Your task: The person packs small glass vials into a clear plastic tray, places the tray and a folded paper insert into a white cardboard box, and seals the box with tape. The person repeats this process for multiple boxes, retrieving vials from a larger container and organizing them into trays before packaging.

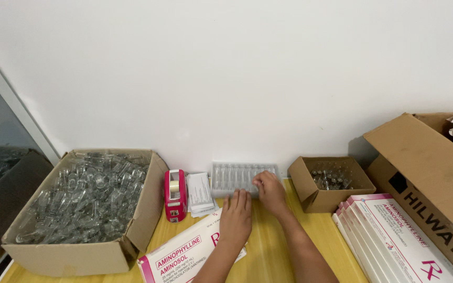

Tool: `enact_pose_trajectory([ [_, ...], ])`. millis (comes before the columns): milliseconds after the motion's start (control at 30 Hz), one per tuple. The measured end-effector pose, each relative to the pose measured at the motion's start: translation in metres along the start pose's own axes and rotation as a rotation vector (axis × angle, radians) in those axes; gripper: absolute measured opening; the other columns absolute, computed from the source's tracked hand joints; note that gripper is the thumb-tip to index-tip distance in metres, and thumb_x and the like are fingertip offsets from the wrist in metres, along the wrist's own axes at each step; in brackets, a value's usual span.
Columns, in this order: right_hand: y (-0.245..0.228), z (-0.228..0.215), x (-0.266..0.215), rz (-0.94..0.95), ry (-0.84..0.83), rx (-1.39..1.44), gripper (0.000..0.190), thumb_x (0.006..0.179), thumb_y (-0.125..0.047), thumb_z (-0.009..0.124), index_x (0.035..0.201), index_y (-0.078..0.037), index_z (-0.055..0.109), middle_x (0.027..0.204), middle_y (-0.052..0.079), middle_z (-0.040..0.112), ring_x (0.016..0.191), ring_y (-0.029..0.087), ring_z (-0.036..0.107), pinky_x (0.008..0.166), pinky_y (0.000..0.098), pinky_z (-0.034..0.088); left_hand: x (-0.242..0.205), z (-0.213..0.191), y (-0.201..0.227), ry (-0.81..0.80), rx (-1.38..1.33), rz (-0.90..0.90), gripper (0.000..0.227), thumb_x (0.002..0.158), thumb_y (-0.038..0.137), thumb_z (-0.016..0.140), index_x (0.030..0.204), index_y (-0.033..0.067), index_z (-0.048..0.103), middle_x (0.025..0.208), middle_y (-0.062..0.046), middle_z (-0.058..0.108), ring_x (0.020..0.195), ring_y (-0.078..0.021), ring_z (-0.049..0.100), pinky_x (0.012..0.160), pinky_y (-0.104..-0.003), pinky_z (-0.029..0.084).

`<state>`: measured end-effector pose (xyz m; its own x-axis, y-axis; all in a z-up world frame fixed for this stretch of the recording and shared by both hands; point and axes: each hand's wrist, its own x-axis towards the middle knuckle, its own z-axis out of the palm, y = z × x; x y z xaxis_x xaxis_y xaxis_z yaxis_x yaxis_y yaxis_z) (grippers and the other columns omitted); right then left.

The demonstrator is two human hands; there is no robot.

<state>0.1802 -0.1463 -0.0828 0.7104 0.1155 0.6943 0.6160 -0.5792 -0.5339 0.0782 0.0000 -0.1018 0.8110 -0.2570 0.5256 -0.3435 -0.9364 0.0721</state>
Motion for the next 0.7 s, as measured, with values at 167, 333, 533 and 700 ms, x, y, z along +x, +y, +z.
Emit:
enact_pose_trajectory([
  [167,-0.020,-0.040,0.016,0.265,0.217,0.401,0.013,0.106,-0.015,0.057,0.104,-0.004,0.063,0.086,0.002,0.058,0.073,0.014,0.048,0.063,0.0286,0.041,0.003,-0.014,0.002,0.004,-0.028,-0.042,0.062,0.084,0.009,0.056,0.143,-0.0057,0.046,0.145,-0.017,0.047,0.141,-0.0318,0.038,0.116,-0.051,0.029],
  [333,-0.052,-0.084,0.019,0.356,0.193,0.941,0.013,0.108,-0.015,0.055,0.105,-0.005,0.062,0.085,-0.001,0.057,0.072,0.007,0.052,0.065,0.0230,0.045,0.004,-0.039,0.008,0.352,-0.234,-0.043,0.073,0.089,0.025,0.068,0.146,-0.0067,0.036,0.149,-0.024,0.038,0.144,-0.0368,0.035,0.116,-0.057,0.031],
  [533,-0.090,-0.092,0.016,0.576,0.076,0.999,0.013,0.106,-0.017,0.054,0.099,-0.008,0.061,0.083,0.001,0.060,0.070,0.011,0.057,0.063,0.0267,0.052,-0.008,-0.073,0.014,0.775,-0.177,0.125,0.086,0.087,0.037,0.080,0.152,0.0120,0.031,0.153,-0.027,0.029,0.143,-0.0500,0.032,0.117,-0.065,0.032],
  [700,-0.129,-0.099,0.012,0.434,-0.115,0.871,0.012,0.104,-0.020,0.056,0.108,-0.008,0.059,0.099,0.001,0.063,0.092,0.013,0.061,0.078,0.0324,0.056,-0.012,-0.084,0.007,0.664,-0.296,0.158,0.056,0.098,0.011,0.061,0.151,0.0129,0.042,0.146,-0.022,0.053,0.137,-0.0442,0.057,0.111,-0.049,0.054],
])
